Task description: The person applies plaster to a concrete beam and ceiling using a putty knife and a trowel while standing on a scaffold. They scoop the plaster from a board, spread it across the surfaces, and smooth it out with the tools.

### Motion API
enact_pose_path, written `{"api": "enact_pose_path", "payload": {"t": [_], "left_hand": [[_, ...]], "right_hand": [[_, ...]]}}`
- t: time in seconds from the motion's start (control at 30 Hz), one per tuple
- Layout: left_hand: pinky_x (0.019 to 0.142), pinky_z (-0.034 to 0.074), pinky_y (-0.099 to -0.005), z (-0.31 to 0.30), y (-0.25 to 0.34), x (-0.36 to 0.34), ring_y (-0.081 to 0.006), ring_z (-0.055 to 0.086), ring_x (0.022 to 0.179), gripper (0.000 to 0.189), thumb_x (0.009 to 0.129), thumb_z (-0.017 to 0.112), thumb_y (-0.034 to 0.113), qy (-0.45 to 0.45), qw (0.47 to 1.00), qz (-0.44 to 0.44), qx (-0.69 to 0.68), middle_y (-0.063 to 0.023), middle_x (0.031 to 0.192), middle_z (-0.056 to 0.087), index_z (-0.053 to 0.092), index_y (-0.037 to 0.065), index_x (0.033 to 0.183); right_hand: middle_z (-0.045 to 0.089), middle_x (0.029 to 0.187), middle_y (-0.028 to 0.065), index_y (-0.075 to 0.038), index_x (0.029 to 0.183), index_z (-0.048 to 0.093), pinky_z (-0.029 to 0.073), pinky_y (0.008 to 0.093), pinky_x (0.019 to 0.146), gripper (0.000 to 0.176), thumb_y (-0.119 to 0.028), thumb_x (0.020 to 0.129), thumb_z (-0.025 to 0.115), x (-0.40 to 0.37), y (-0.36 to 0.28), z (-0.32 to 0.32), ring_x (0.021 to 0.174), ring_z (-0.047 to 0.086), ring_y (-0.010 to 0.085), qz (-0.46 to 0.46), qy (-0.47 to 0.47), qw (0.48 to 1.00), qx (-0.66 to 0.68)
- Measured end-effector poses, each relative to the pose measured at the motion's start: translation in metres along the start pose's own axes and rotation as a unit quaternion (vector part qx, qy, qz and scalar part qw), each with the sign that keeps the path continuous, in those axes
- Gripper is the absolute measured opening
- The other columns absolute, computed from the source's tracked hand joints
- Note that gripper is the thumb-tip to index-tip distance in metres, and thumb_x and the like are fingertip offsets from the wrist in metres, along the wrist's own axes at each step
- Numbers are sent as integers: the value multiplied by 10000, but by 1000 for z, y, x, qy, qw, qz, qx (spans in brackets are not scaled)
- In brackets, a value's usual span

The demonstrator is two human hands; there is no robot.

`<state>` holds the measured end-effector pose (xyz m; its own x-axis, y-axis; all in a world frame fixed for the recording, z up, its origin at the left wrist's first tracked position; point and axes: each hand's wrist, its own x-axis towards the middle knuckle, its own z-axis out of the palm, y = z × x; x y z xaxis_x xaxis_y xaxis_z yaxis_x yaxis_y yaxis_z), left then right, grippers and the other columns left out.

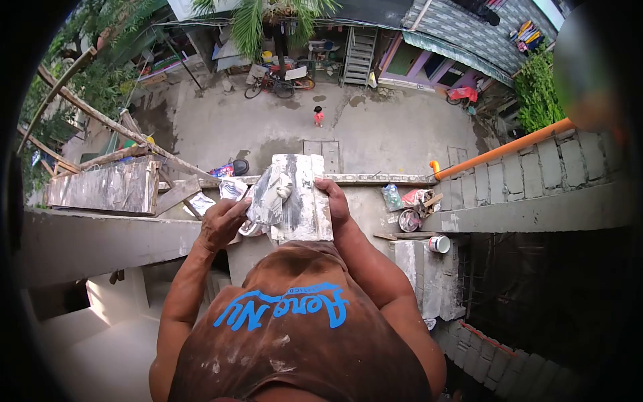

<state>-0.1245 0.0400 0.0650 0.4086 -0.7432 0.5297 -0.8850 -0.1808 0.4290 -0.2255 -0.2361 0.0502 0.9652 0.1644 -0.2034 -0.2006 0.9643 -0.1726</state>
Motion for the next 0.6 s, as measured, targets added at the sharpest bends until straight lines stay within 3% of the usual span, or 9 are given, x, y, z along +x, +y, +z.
{"api": "enact_pose_path", "payload": {"t": [0.13, 0.23, 0.27, 0.3, 0.33, 0.37, 0.43, 0.5, 0.6], "left_hand": [[546, 467, -366, -17, -25, -13, -240, 567, 633, 592, 763, 768, 67, 15, 999, -12, 34, -66, 741, 573, 569, 173, 1311], [540, 465, -355, -4, -43, -34, -207, 575, 638, 517, 811, 752, 99, 19, 998, -28, 59, -52, 762, 600, 576, 132, 1296], [528, 466, -335, 4, -47, -41, -171, 576, 626, 449, 851, 728, 119, 78, 987, -132, -41, -48, 770, 620, 576, 88, 1273], [516, 466, -314, 3, -43, -36, -136, 577, 615, 392, 892, 704, 139, 134, 953, -232, -140, -44, 778, 639, 577, 44, 1250], [483, 460, -252, -5, -42, -35, -83, 571, 570, 323, 960, 636, 227, 110, 877, -381, -272, -61, 785, 661, 585, -26, 1155], [483, 460, -252, -13, -43, -31, -83, 571, 570, 323, 960, 636, 227, 114, 876, -382, -271, -61, 785, 661, 585, -26, 1155], [434, 441, -202, -41, -39, -8, -86, 553, 477, 347, 972, 608, 304, 116, 714, -355, -592, -77, 721, 650, 595, -25, 1084], [341, 396, -204, -57, -37, 7, -108, 515, 379, 473, 917, 641, 440, 65, 693, -337, -633, -79, 619, 625, 630, -21, 1020], [308, 345, -204, -63, -40, 26, -101, 481, 342, 570, 865, 655, 522, -33, 671, -340, -658, -80, 565, 597, 664, -43, 945]], "right_hand": [[605, 1250, 223, 56, 1343, 466, 482, 461, 1004, 509, -222, 917, 452, 14, -3, 25, 1110, 625, 343, -38, -16, 999, -8], [622, 1220, 187, 22, 1348, 474, 485, 454, 996, 508, -251, 920, 474, 27, -22, 51, 1093, 626, 328, -144, -40, 988, -45], [622, 1218, 178, 9, 1354, 471, 481, 457, 1000, 508, -261, 923, 475, 30, -33, 57, 1102, 619, 324, -174, -39, 980, -91], [613, 1235, 180, 8, 1358, 467, 472, 458, 1012, 513, -267, 924, 476, 33, -42, 64, 1125, 609, 323, -206, -47, 971, -113], [609, 1242, 181, 10, 1357, 467, 470, 459, 1015, 517, -267, 920, 478, 36, -53, 69, 1136, 605, 322, -208, -61, 969, -115], [605, 1249, 182, 12, 1356, 467, 468, 460, 1018, 522, -267, 916, 480, 41, -61, 73, 1147, 600, 321, -209, -76, 968, -116], [637, 1202, 167, 8, 1339, 487, 494, 448, 981, 526, -265, 889, 497, 49, -71, 78, 1081, 635, 309, -194, -16, 969, -153], [642, 1181, 186, 42, 1321, 490, 518, 448, 944, 535, -253, 875, 502, 61, -75, 59, 1053, 647, 313, -131, -21, 979, -155], [663, 1127, 197, 73, 1258, 535, 529, 424, 929, 503, -227, 855, 499, 92, -56, 24, 1003, 666, 316, -25, -1, 991, -130]]}}
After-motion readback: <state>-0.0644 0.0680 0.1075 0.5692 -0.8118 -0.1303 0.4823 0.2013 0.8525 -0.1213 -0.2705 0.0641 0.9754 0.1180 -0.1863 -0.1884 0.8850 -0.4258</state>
